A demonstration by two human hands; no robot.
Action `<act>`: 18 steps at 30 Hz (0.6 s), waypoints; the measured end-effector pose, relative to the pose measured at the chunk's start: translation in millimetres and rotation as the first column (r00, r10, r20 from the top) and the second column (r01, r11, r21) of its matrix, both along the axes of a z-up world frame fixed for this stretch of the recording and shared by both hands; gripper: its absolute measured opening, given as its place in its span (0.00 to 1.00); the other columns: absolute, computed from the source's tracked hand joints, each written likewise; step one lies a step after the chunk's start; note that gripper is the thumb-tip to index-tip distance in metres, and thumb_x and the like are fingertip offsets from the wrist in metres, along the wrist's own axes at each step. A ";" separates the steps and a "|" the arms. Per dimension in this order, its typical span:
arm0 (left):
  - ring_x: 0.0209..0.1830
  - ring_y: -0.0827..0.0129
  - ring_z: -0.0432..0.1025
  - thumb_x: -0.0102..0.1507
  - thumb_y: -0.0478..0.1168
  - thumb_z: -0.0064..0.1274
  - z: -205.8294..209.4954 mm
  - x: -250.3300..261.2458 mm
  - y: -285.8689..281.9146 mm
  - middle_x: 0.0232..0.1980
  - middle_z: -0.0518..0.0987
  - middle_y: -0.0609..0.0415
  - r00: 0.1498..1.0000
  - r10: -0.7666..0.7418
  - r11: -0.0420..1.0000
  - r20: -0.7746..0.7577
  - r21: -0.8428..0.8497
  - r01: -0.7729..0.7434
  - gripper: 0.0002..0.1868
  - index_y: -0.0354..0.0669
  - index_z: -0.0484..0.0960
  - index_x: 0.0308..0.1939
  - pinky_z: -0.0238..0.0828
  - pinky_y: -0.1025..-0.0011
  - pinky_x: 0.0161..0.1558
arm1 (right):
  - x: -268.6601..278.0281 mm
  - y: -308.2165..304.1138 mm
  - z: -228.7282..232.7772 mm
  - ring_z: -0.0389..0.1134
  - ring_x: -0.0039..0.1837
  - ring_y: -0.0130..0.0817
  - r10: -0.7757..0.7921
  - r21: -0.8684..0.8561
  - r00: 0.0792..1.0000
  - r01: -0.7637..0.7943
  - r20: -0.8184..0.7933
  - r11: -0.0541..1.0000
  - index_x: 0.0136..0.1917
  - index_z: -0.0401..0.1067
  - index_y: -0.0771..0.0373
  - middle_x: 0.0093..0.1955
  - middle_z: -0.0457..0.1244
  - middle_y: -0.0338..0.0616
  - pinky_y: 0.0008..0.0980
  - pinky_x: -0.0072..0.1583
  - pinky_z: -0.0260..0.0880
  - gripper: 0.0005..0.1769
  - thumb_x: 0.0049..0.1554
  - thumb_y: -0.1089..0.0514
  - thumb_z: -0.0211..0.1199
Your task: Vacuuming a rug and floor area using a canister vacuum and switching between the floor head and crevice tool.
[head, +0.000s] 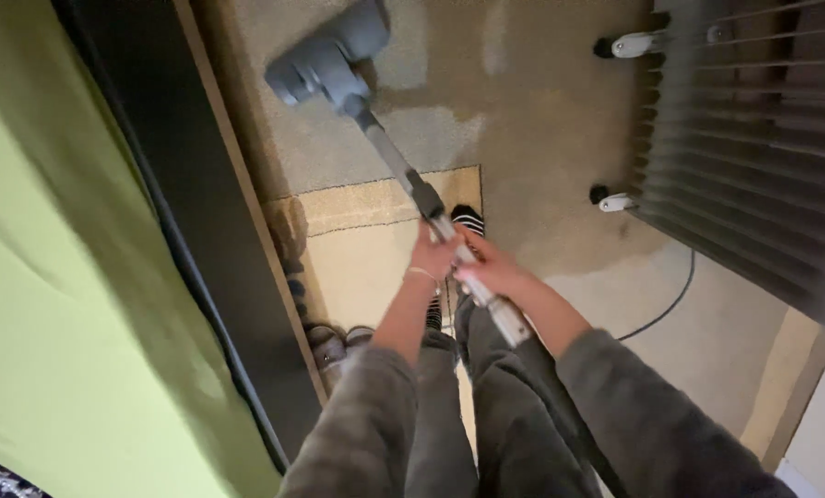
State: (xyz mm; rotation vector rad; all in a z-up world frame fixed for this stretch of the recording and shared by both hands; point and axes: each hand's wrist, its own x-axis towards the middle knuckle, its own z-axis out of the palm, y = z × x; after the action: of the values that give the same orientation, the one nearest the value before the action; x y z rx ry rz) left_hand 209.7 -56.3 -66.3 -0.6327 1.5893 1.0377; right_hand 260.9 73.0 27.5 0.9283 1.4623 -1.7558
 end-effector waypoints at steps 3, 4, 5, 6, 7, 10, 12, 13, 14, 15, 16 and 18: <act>0.40 0.57 0.81 0.56 0.55 0.69 -25.6 -19.4 0.4 0.49 0.82 0.41 0.983 0.186 0.983 0.002 -0.003 -0.186 0.56 0.69 0.48 0.80 0.83 0.67 0.34 | -13.7 5.1 -47.0 0.69 0.60 0.50 -0.127 -0.100 0.991 0.123 -0.035 0.987 0.82 0.54 0.54 0.67 0.62 0.55 0.49 0.53 0.76 0.55 0.44 0.65 0.73; 0.34 0.58 0.81 0.56 0.54 0.70 -27.8 -34.2 5.3 0.45 0.82 0.40 0.981 0.191 0.981 -0.027 -0.013 -0.192 0.58 0.68 0.45 0.81 0.81 0.70 0.27 | -21.4 11.0 -68.6 0.70 0.55 0.46 -0.155 -0.152 0.986 0.143 -0.067 0.978 0.82 0.54 0.56 0.63 0.64 0.52 0.48 0.47 0.78 0.55 0.44 0.65 0.72; 0.34 0.58 0.81 0.56 0.54 0.70 -18.2 -34.4 4.8 0.45 0.82 0.40 0.982 0.186 0.982 -0.028 -0.009 -0.187 0.58 0.68 0.45 0.81 0.81 0.70 0.27 | -23.6 13.7 -58.3 0.70 0.55 0.46 -0.160 -0.149 0.985 0.148 -0.068 0.978 0.82 0.54 0.56 0.63 0.64 0.52 0.48 0.47 0.78 0.55 0.44 0.65 0.72; 0.32 0.62 0.81 0.55 0.57 0.69 -8.6 -35.9 5.8 0.41 0.83 0.43 0.989 0.145 0.989 -0.003 -0.019 -0.145 0.58 0.66 0.47 0.81 0.82 0.72 0.28 | -27.4 17.9 -47.5 0.70 0.51 0.45 -0.135 -0.146 0.988 0.123 -0.079 0.982 0.81 0.54 0.58 0.56 0.65 0.51 0.46 0.44 0.78 0.55 0.43 0.63 0.73; 0.29 0.65 0.81 0.54 0.61 0.69 1.1 -37.9 5.8 0.38 0.83 0.46 0.994 0.103 0.994 0.021 -0.028 -0.102 0.59 0.65 0.48 0.81 0.82 0.74 0.28 | -31.7 21.1 -36.5 0.70 0.47 0.44 -0.111 -0.142 0.990 0.097 -0.090 0.985 0.81 0.55 0.59 0.48 0.65 0.50 0.45 0.40 0.78 0.55 0.43 0.62 0.73; 0.49 0.56 0.68 0.52 0.58 0.71 23.0 -10.6 16.4 0.55 0.67 0.40 0.997 0.065 0.997 -0.035 0.030 -0.064 0.62 0.53 0.48 0.80 0.67 0.66 0.49 | -22.4 23.5 49.5 0.71 0.57 0.49 -0.021 -0.055 0.999 0.023 0.038 0.998 0.84 0.51 0.54 0.64 0.65 0.61 0.51 0.49 0.76 0.53 0.49 0.61 0.69; 0.65 0.48 0.58 0.50 0.56 0.72 36.7 19.0 28.2 0.68 0.55 0.35 0.997 0.038 0.998 -0.073 0.061 -0.033 0.64 0.44 0.48 0.80 0.56 0.60 0.64 | 2.5 39.4 40.5 0.57 0.70 0.53 0.045 -0.016 0.996 -0.043 0.071 0.999 0.84 0.50 0.52 0.74 0.55 0.61 0.53 0.64 0.59 0.55 0.50 0.52 0.72; 0.80 0.40 0.48 0.49 0.54 0.73 44.6 35.5 33.6 0.81 0.43 0.31 0.994 0.010 0.996 -0.109 0.091 0.000 0.66 0.36 0.47 0.80 0.45 0.54 0.80 | 16.5 46.9 37.1 0.44 0.83 0.57 0.107 0.021 0.988 -0.110 0.110 0.994 0.85 0.49 0.50 0.84 0.45 0.61 0.54 0.79 0.43 0.57 0.50 0.44 0.75; 0.80 0.40 0.48 0.49 0.54 0.73 42.9 51.0 41.4 0.81 0.43 0.31 0.994 0.011 0.996 -0.109 0.088 -0.001 0.66 0.36 0.47 0.80 0.45 0.54 0.80 | 44.9 53.0 24.8 0.44 0.83 0.57 0.108 0.018 0.988 -0.111 0.111 0.994 0.85 0.49 0.50 0.84 0.45 0.61 0.54 0.79 0.43 0.57 0.50 0.44 0.75; 0.73 0.43 0.59 0.52 0.51 0.70 41.0 66.2 50.1 0.73 0.59 0.35 0.994 -0.016 0.989 -0.103 0.145 0.031 0.55 0.42 0.56 0.76 0.57 0.52 0.73 | 73.1 59.9 12.4 0.57 0.69 0.56 -0.034 -0.018 0.985 0.038 0.170 0.999 0.84 0.49 0.48 0.75 0.53 0.63 0.53 0.65 0.60 0.55 0.51 0.52 0.74; 0.66 0.45 0.70 0.55 0.49 0.66 38.8 80.9 62.1 0.65 0.75 0.39 0.994 -0.046 0.976 -0.101 0.209 0.066 0.44 0.48 0.64 0.73 0.70 0.51 0.67 | 101.1 69.6 0.7 0.71 0.56 0.55 -0.177 -0.039 0.956 0.191 0.232 0.981 0.84 0.50 0.45 0.67 0.62 0.65 0.52 0.51 0.77 0.54 0.52 0.60 0.73; 0.65 0.49 0.71 0.55 0.55 0.65 73.4 72.8 76.3 0.64 0.77 0.42 0.992 -0.123 0.978 0.032 0.176 0.115 0.48 0.54 0.60 0.75 0.70 0.53 0.67 | 108.3 79.9 29.7 0.50 0.71 0.55 -0.136 -0.020 0.964 0.144 0.227 0.989 0.85 0.49 0.41 0.77 0.49 0.58 0.54 0.66 0.55 0.53 0.53 0.57 0.72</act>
State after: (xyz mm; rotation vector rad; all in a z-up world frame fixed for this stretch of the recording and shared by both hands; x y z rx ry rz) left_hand 282.5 20.0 7.1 -0.4324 1.4626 1.0533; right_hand 369.1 152.9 57.2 1.1947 1.2418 -1.7066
